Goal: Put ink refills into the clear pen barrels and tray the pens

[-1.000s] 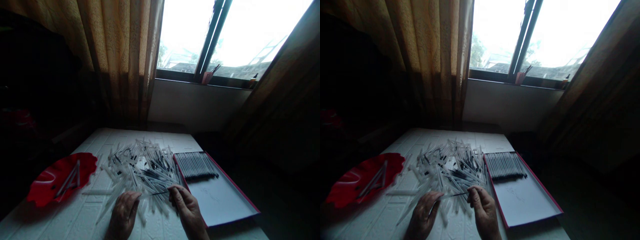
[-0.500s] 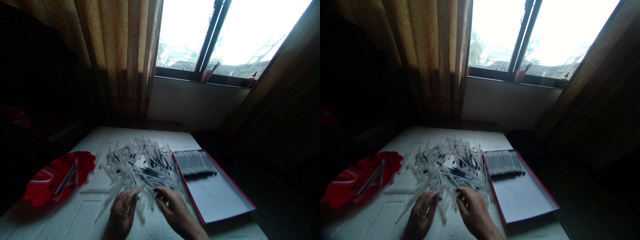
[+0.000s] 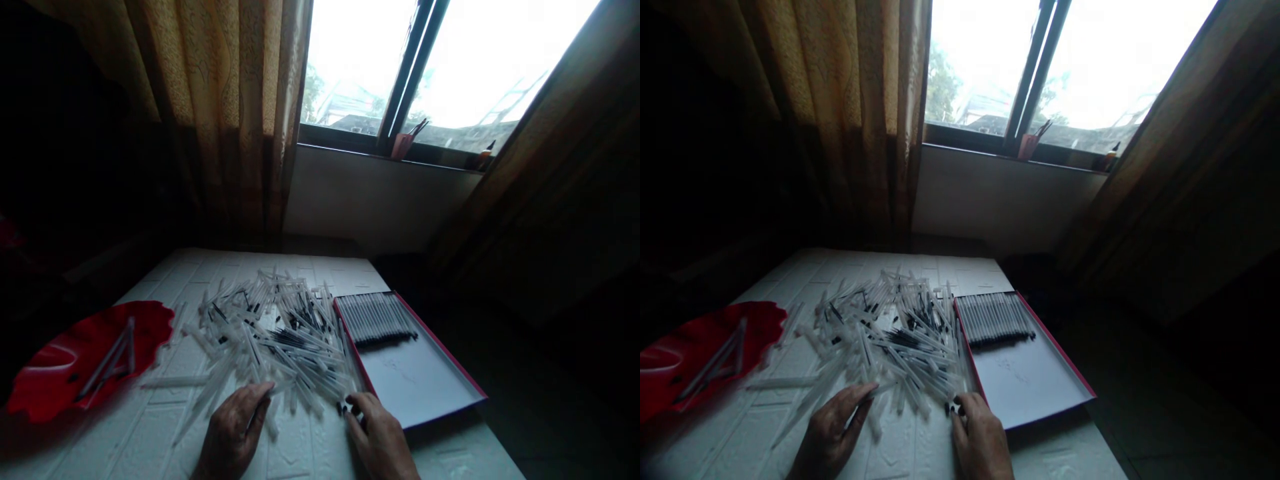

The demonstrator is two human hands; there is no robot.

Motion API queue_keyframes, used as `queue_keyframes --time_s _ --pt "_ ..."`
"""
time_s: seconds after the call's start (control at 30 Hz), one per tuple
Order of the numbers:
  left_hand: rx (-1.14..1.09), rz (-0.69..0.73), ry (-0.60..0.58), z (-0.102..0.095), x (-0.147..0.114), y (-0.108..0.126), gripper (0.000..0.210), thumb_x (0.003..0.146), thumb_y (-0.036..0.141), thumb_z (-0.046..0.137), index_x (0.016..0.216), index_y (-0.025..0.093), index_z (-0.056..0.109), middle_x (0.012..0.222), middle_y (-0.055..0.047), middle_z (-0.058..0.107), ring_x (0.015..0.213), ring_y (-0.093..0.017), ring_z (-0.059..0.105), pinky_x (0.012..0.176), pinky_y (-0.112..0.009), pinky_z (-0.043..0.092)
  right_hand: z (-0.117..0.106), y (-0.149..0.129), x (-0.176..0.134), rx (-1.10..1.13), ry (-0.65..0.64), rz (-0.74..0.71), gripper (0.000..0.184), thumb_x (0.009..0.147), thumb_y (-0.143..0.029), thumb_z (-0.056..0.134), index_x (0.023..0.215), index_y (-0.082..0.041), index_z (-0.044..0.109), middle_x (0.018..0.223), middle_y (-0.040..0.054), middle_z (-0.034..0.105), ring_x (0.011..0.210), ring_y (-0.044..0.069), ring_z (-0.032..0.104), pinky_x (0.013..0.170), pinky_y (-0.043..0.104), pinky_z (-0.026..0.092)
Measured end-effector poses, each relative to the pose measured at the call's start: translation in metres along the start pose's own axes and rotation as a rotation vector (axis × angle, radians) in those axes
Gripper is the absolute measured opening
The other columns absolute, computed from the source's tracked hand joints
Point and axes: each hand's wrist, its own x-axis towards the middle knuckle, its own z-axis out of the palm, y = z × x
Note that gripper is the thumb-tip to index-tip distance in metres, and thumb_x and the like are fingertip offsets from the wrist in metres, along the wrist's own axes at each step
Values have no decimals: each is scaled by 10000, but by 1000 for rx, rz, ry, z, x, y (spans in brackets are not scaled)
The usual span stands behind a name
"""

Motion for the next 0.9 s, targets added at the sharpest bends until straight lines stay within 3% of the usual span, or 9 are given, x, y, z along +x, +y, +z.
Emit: queue_keyframes --time_s 0.2,0.3,0.37,0.47,0.57,0.7,0.9 --pt "-41 7 -59 -3 5 6 235 1001 243 432 1106 203 639 852 -43 761 774 -159 741 710 -230 602 1 -1 0 22 -9 10 202 822 -180 508 871 -232 697 891 77 706 801 245 693 702 306 508" --pt "-39 28 -71 -4 6 10 236 1003 245 423 1094 205 638 840 -40 760 758 -158 738 703 -227 598 4 -3 1 301 25 43 162 806 -257 542 839 -220 697 825 68 715 770 243 682 694 316 502" --pt "-50 38 -79 -4 6 13 237 1001 240 421 1099 207 634 847 -41 760 760 -157 737 709 -226 595 8 -6 1 596 -11 108 161 778 -331 594 800 -204 691 749 51 695 662 210 655 585 284 488" --pt "-80 42 -110 -4 2 19 232 995 225 427 1109 211 629 849 -42 757 756 -151 733 709 -218 590 15 -15 -1 1053 -126 283 236 698 -391 709 782 -174 668 699 34 673 484 122 560 388 187 334" --pt "-117 48 -147 -5 -4 24 235 999 213 420 1128 202 616 862 -49 752 773 -146 729 716 -210 584 18 -27 -3 1387 -239 455 337 605 -365 821 795 -157 636 667 28 670 413 64 497 355 142 223" --pt "-146 41 -143 -8 -9 28 239 1008 215 408 1139 182 605 856 -53 748 771 -144 726 712 -203 579 13 -42 -3 1627 -356 576 411 565 -349 891 784 -151 605 626 0 647 392 27 471 355 112 207" --pt "-184 33 -150 -10 -7 30 235 1003 208 425 1154 180 603 878 -55 753 787 -148 731 721 -201 577 12 -52 -2 1759 -471 743 539 445 -412 955 721 -153 571 595 -54 599 407 10 502 346 78 241"
